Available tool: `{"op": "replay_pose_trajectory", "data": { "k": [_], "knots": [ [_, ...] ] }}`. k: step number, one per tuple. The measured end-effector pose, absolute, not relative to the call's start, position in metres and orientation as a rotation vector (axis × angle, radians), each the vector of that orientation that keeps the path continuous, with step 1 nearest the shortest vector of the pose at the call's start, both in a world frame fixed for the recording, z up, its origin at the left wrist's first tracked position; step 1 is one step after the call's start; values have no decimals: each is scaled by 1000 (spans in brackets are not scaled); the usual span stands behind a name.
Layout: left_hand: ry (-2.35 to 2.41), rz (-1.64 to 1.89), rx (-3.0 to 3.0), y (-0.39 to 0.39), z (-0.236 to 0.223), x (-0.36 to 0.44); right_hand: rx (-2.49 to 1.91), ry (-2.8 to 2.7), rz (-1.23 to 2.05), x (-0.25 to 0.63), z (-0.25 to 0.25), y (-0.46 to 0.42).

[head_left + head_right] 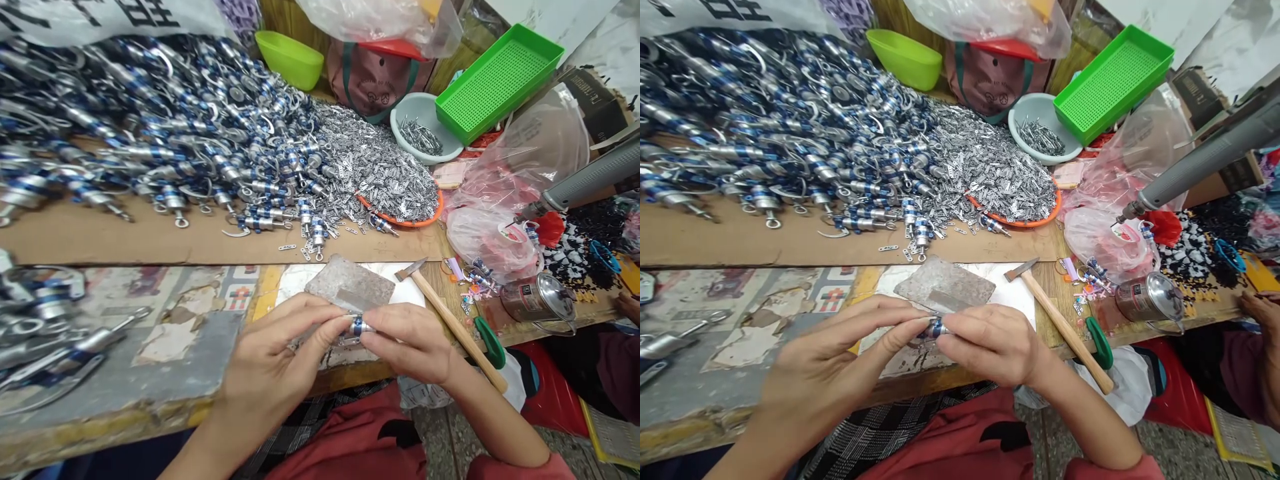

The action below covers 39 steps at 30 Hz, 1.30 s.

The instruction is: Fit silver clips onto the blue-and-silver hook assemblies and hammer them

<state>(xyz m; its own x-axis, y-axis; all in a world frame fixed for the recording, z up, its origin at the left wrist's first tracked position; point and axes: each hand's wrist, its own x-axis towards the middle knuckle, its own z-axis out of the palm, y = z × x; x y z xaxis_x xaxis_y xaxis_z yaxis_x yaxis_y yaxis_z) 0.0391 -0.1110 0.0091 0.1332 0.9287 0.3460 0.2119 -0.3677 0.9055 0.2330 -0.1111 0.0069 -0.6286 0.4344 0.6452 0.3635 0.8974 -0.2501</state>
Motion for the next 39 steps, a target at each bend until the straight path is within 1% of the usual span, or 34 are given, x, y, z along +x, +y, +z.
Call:
{"op": "replay_pose_trajectory", "data": {
  "k": [3, 6, 10, 14, 17, 19, 21, 23, 25, 27, 30, 34, 35, 39],
  "knots": [
    [1119, 1281, 1847, -112, 12, 40, -567, -2302, 133, 233, 11, -110],
    [1111, 1241, 1796, -114, 10, 39, -631, -2245, 157, 231, 8, -112],
    [1130, 1146, 1383, -116, 6, 41, -761, -2148, 293, 229, 2, -119],
    [1097, 1030, 941, -121, 6, 47, -830, -2080, 423, 227, 8, -124],
    [1091, 1054, 715, -127, 7, 53, -887, -2053, 535, 227, 19, -119],
    [1157, 1084, 691, -129, 6, 56, -927, -2097, 612, 227, 27, -104],
    [1201, 1098, 711, -130, 5, 58, -1039, -2174, 551, 224, 30, -77],
    [1183, 1100, 710, -129, 3, 60, -1266, -2298, 317, 217, 28, -43],
    [1115, 1077, 703, -128, 1, 60, -1544, -2556, 111, 204, 20, -10],
    [1051, 1033, 719, -126, -3, 60, -1629, -2662, 63, 191, 12, 15],
    [997, 995, 726, -124, -6, 58, -1609, -2705, 74, 179, 4, 31],
    [1044, 1013, 639, -123, -8, 58, -1584, -2614, 94, 190, 8, 19],
    [1060, 1021, 624, -123, -8, 58, -1537, -2539, 152, 197, 11, 11],
    [1068, 1025, 609, -121, -6, 57, -1189, -2260, 553, 224, 28, -39]
  ]
}}
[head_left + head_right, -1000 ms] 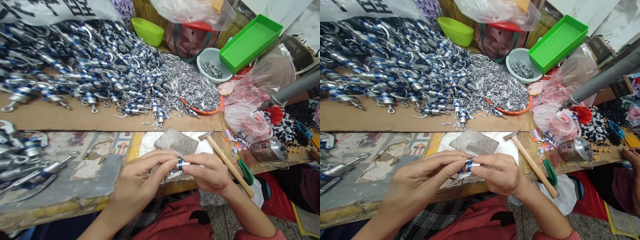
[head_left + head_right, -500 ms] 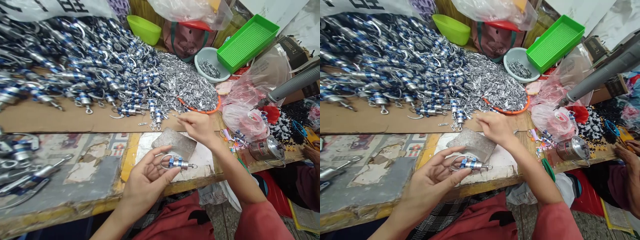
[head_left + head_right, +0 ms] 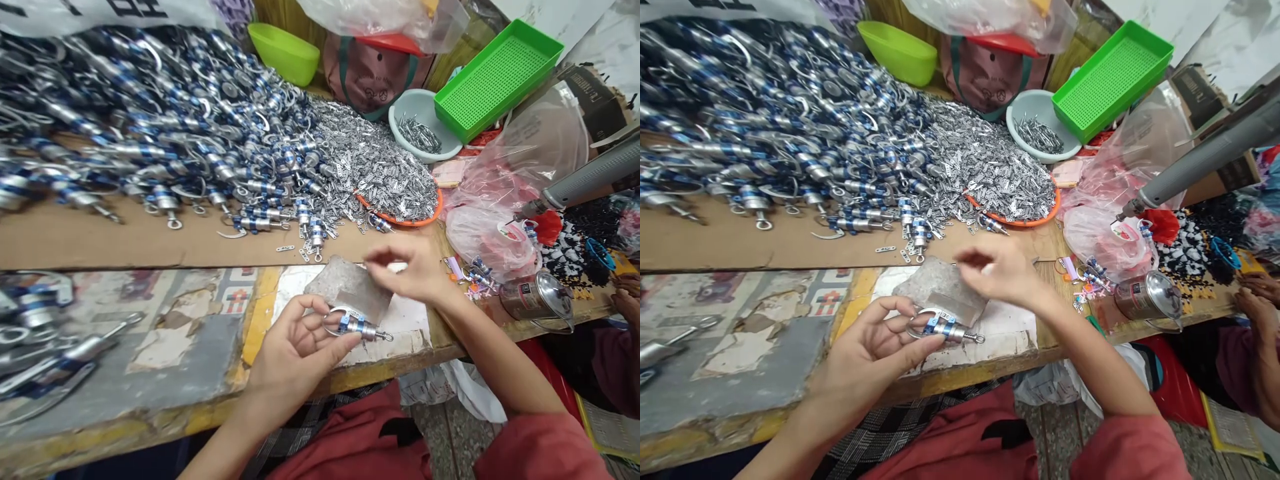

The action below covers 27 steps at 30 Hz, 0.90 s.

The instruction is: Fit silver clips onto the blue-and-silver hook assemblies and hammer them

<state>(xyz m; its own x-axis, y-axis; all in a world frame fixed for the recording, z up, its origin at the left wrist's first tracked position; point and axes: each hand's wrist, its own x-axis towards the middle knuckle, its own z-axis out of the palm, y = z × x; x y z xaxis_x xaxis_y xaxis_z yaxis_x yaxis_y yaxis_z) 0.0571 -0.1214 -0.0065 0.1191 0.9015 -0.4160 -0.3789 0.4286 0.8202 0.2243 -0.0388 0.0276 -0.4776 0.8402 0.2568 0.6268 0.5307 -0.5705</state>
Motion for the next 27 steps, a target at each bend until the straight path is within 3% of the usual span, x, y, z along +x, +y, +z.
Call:
{"op": "replay_pose_trajectory", "data": {
  "k": [5, 12, 17, 22, 27],
  "knots": [
    [1030, 964, 647, -118, -7, 53, -1030, -2465, 534, 234, 36, -84],
    [995, 993, 661, -119, -10, 53, -801, -2440, 229, 218, 24, -85],
    [1004, 984, 687, -118, -15, 53, -928, -2610, 90, 216, 24, -105],
    [987, 972, 675, -119, -16, 53, -1032, -2534, 156, 232, 17, -118],
    [996, 952, 657, -120, -13, 51, -1596, -2229, -69, 288, -6, -115]
  ]
}}
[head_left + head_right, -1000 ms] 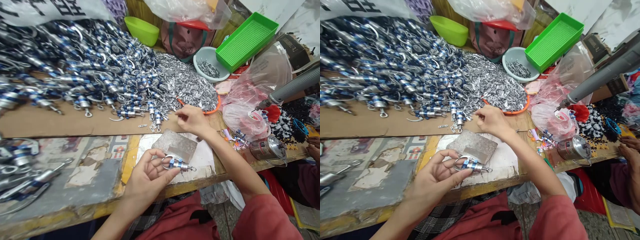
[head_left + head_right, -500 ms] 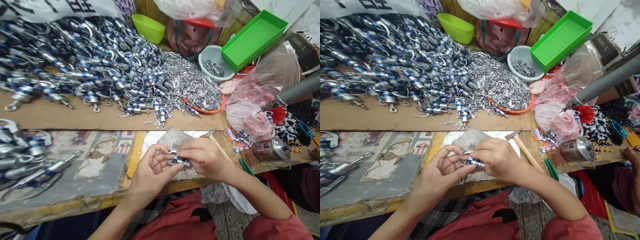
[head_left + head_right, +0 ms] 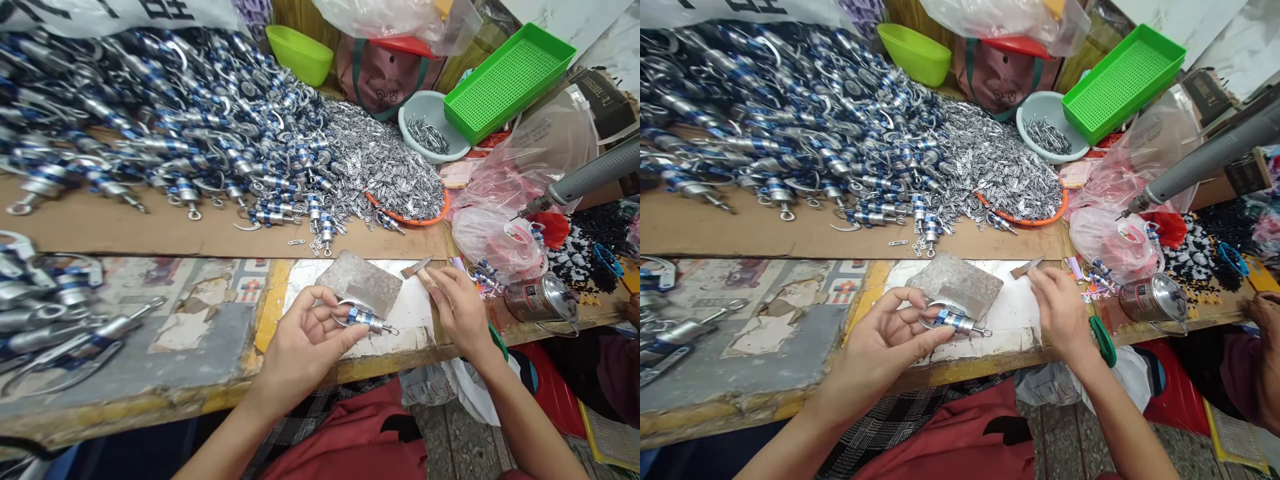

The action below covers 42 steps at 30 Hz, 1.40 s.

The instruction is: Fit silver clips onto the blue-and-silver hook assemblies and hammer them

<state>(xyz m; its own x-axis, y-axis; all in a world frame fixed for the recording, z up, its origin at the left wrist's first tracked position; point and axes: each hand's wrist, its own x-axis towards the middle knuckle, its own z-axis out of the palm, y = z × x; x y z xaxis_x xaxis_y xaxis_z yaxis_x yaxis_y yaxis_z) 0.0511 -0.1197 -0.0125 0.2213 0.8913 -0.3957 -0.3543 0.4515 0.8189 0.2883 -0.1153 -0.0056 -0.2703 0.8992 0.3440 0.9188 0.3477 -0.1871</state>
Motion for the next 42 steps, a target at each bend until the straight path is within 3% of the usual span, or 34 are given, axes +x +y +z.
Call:
{"op": "replay_pose_trajectory", "data": {
  "k": [4, 8, 14, 28, 34, 42],
  "knots": [
    [1030, 982, 642, -119, -14, 52, -2005, -2248, 70, 315, -17, -116],
    [1030, 986, 656, -118, -15, 53, -1741, -2120, 178, 296, 0, -126],
    [1023, 983, 666, -119, -11, 53, -1304, -2468, 276, 257, 37, -136],
    [1001, 995, 664, -119, -14, 56, -1228, -2375, 215, 247, 40, -140],
    [1005, 1000, 657, -118, -13, 54, -1341, -2589, 175, 247, 42, -141],
    [1006, 1014, 719, -121, -14, 56, -1448, -2189, 357, 274, 15, -138]
  ]
}}
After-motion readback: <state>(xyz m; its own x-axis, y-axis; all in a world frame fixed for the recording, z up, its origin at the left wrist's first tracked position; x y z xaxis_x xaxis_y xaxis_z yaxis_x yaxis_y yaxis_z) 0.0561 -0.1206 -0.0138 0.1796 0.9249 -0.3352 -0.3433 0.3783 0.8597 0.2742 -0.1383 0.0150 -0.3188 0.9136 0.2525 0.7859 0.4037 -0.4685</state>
